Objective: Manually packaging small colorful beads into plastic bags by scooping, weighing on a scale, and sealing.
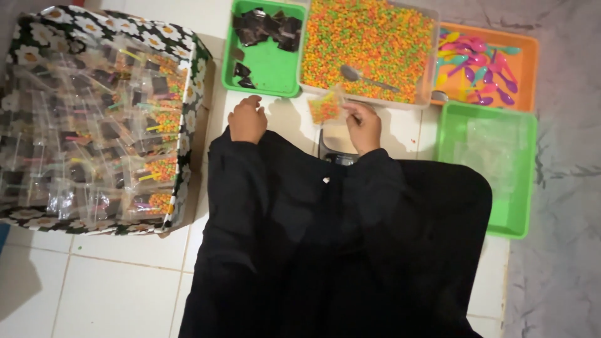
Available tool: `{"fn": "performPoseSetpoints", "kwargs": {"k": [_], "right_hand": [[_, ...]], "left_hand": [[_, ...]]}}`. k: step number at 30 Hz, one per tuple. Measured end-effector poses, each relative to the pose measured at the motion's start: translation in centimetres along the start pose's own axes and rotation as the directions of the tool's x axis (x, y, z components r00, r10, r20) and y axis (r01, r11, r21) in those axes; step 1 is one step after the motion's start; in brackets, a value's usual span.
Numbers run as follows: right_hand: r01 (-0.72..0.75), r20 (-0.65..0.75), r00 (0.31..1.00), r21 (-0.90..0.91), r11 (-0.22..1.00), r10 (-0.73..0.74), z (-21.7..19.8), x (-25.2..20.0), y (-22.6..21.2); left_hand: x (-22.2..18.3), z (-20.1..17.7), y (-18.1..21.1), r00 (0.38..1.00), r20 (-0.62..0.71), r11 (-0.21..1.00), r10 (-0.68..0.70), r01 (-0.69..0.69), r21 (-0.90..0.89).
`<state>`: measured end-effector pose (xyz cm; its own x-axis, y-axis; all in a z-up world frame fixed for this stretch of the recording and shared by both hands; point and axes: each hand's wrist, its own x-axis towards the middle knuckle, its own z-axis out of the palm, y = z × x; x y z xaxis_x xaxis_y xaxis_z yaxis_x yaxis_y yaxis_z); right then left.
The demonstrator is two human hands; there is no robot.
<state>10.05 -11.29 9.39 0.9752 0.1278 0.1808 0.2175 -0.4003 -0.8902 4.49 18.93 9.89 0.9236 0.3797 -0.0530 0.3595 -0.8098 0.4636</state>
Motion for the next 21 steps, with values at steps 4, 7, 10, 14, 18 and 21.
{"fn": "performPoseSetpoints", "kwargs": {"k": [4, 7, 10, 14, 18, 21], "right_hand": [[0.131, 0.074, 0.989, -0.01, 0.991, -0.13, 3.4, 2.0, -4.9], [0.17, 0.149, 0.974, 0.021, 0.985, -0.171, 6.4, 3.7, -6.0], [0.173, 0.207, 0.961, 0.065, 0.983, -0.183, 9.5, 4.5, -6.5], [0.056, 0.29, 0.95, 0.196, 0.979, -0.113, 12.9, 6.0, -5.2], [-0.175, 0.32, 0.946, 0.38, 0.908, 0.049, 15.7, 7.6, -3.4], [-0.295, 0.315, 0.934, 0.427, 0.855, 0.165, 16.7, 9.0, -5.1]], "left_hand": [[-0.1, -0.9, 0.5, 0.999, -0.034, 0.999, 0.017, -0.018, -0.034], [-0.6, -3.8, 2.5, 0.999, 0.006, 0.982, 0.046, -0.044, -0.181], [-0.1, -4.5, 2.9, 0.993, 0.003, 0.94, 0.116, -0.109, -0.322], [1.9, -0.7, 0.5, 0.999, -0.036, 0.956, 0.03, -0.04, -0.292], [3.0, 1.2, -0.4, 0.966, -0.224, 0.949, -0.126, 0.052, -0.31], [3.6, 0.9, -0.6, 0.807, -0.49, 0.879, -0.33, 0.074, -0.47]]}}
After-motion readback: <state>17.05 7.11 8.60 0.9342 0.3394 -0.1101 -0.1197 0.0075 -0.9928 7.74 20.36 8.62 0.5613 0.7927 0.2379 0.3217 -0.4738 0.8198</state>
